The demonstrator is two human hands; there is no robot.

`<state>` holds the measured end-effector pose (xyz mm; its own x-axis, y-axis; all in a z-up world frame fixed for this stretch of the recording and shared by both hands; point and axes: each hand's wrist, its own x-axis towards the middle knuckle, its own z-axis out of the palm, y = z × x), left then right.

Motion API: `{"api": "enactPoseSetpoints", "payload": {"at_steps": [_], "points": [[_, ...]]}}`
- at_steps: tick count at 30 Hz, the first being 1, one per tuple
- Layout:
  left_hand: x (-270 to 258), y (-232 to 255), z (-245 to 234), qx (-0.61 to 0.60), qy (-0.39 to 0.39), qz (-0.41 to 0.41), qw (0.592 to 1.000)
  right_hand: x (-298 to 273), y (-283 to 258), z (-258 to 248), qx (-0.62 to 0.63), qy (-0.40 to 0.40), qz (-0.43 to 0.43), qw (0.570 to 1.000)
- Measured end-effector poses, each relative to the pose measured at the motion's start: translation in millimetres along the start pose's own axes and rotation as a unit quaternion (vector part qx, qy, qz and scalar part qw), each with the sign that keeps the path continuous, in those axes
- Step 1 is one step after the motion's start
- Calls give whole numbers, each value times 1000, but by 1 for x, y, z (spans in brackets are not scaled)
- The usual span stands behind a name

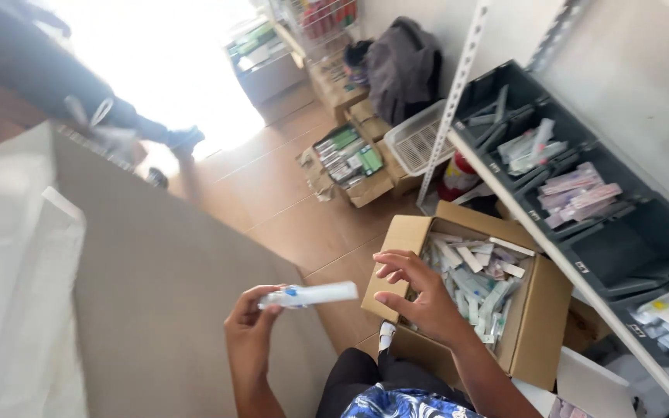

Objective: The person sorts through a cardboard box filled with medical supplies, picking up various packaged items such as syringes and catheters. They examine the items closely, turning them over in their hands, and place some into a white box on the floor while others are returned to the box or placed on nearby shelves.

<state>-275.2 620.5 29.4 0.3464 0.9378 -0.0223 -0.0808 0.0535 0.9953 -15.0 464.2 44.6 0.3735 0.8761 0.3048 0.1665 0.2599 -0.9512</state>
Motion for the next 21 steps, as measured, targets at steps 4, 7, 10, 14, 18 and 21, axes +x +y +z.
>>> {"api": "enactPoseSetpoints", "payload": {"at_steps": [4, 7, 10, 14, 18, 21], "points": [[62, -7, 45, 22, 31, -5, 999, 1, 35, -27, 51, 77, 68, 993], [108, -16, 109, 5, -1, 10, 1000, -4, 48, -54, 28, 165, 108, 980], [164, -54, 177, -27, -82, 8, 996, -12, 58, -77, -28, 246, 122, 961], [237, -121, 274, 7, -189, -18, 982, -12, 61, -90, -95, 359, 205, 906], [306, -204, 360, 92, -237, -54, 966, 4, 63, -91, -142, 426, 307, 840], [342, -249, 410, 138, -246, -30, 959, 6, 85, -81, -175, 458, 286, 823]]}}
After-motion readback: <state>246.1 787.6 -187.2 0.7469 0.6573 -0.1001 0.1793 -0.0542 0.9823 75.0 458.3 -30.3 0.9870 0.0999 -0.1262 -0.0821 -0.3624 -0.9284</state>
